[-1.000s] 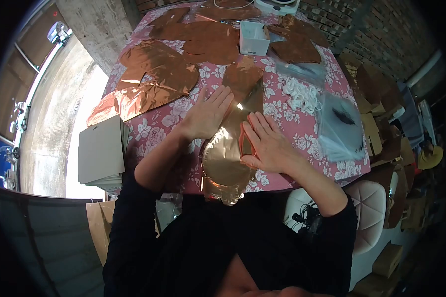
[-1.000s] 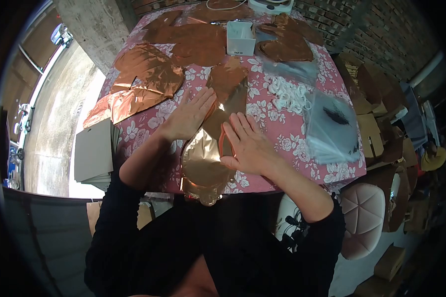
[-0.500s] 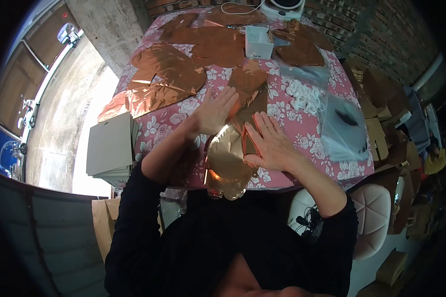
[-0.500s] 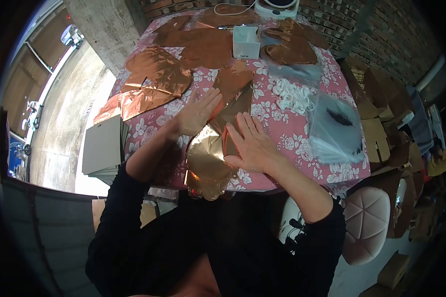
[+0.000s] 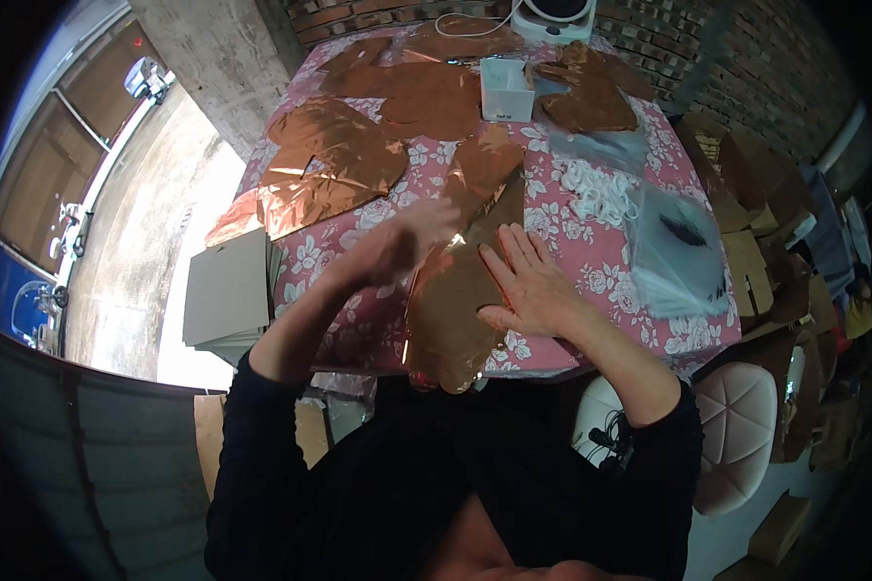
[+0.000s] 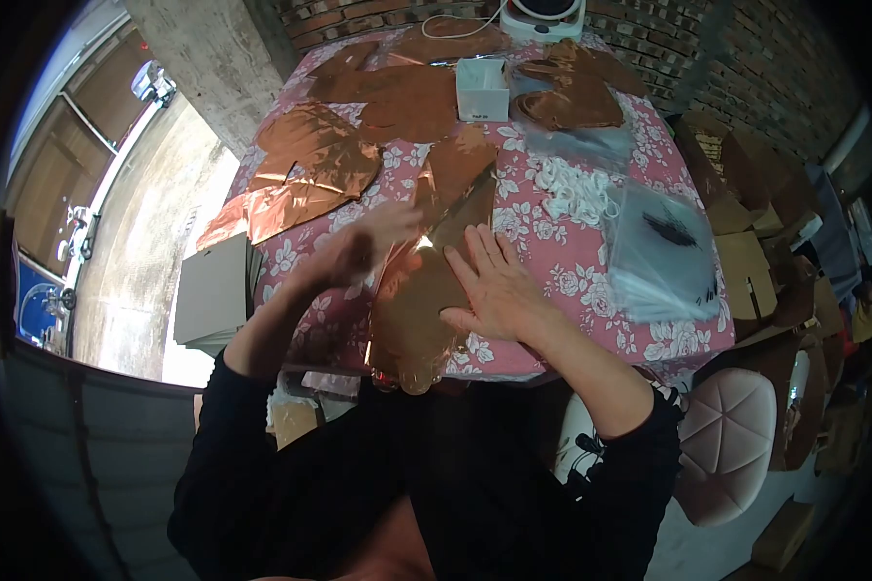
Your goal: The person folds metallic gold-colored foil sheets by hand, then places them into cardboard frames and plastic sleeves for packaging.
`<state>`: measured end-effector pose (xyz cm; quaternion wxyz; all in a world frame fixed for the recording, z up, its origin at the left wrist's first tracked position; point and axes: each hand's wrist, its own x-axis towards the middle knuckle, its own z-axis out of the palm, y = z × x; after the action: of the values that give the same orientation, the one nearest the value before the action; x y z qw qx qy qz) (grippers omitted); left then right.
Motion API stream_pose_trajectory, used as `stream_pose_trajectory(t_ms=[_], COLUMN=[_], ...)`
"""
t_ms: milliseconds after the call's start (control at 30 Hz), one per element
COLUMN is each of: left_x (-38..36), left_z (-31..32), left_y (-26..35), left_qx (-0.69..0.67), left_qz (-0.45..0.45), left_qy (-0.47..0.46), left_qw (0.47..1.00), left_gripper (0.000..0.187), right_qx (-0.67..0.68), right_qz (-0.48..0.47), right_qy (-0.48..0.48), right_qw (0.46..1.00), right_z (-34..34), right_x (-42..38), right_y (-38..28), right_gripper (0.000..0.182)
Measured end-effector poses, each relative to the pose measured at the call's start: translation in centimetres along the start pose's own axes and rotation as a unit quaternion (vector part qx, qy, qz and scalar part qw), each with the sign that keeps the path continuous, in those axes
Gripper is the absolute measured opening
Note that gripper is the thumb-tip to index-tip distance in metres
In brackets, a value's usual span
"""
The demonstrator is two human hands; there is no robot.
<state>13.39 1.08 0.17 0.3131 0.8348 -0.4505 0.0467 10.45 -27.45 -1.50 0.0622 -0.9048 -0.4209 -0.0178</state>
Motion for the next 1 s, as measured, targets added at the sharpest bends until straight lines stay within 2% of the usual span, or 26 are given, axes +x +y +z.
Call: stream_pose_trajectory(t_ms=[33, 100, 233, 267, 367, 467, 533, 633, 800, 867, 900, 967, 1000], left_x=[-0.5, -1.4, -2.7, -2.8, -2.6, -2.9, -2.9, -2.9, -3.0, -3.1, -3.1, -3.1, -3.1], left_z=[-0.2, -0.3, 0.8, 0.9, 0.6, 0.6, 0.8, 0.9, 0.9, 0.9, 0.9, 0.9, 0.9], left_y=[1.2, 3.1, 4.8, 4.7, 5.7, 4.9, 4.8, 4.8, 4.5, 4.4, 4.4, 4.3, 4.3], left_qx=[0.000, 0.095, 0.111, 0.061, 0.053, 0.079, 0.078, 0.073, 0.066, 0.059, 0.058, 0.061, 0.059], left_qz=[0.003, 0.043, -0.048, -0.048, -0.075, -0.069, -0.068, -0.068, -0.074, -0.061, -0.062, -0.059, -0.059], left_qy=[-0.002, -0.061, -0.121, -0.101, -0.098, -0.139, -0.129, -0.118, -0.120, -0.113, -0.113, -0.116, -0.116], left_qw=[1.000, 0.993, 0.985, 0.992, 0.991, 0.985, 0.986, 0.988, 0.988, 0.990, 0.990, 0.990, 0.990], left_gripper=[0.045, 0.047, 0.054, 0.057, 0.058, 0.058, 0.057, 0.057, 0.056, 0.056, 0.056, 0.056, 0.056], right_qx=[0.002, 0.001, -0.002, -0.001, 0.006, -0.005, -0.028, -0.049, -0.060, -0.111, -0.109, -0.002, -0.002], right_qz=[-0.001, -0.001, 0.001, 0.001, 0.002, 0.011, 0.046, 0.087, 0.128, 0.153, 0.152, 0.149, 0.151], right_qy=[-0.003, 0.001, -0.016, -0.017, -0.002, -0.026, -0.051, 0.005, -0.010, 0.005, 0.004, 0.053, 0.051], right_qw=[1.000, 1.000, 1.000, 1.000, 1.000, 1.000, 0.997, 0.995, 0.990, 0.982, 0.982, 0.987, 0.987], right_z=[-0.1, 0.0, -0.4, -0.4, -0.4, -1.5, -2.4, -1.0, -0.8, -0.7, -0.4, 0.2, 0.2], right_x=[0.0, -0.1, 0.0, 0.0, 0.1, 1.3, 2.7, 5.4, 10.4, 11.4, 11.7, 11.6, 10.9], right_y=[0.0, 0.1, 0.0, 0.0, 0.1, 0.4, 0.7, 2.5, 7.3, 8.9, 9.7, 11.0, 10.9], right_gripper=[0.086, 0.086, 0.086, 0.086, 0.082, 0.079, 0.078, 0.079, 0.079, 0.079, 0.079, 0.077, 0.077])
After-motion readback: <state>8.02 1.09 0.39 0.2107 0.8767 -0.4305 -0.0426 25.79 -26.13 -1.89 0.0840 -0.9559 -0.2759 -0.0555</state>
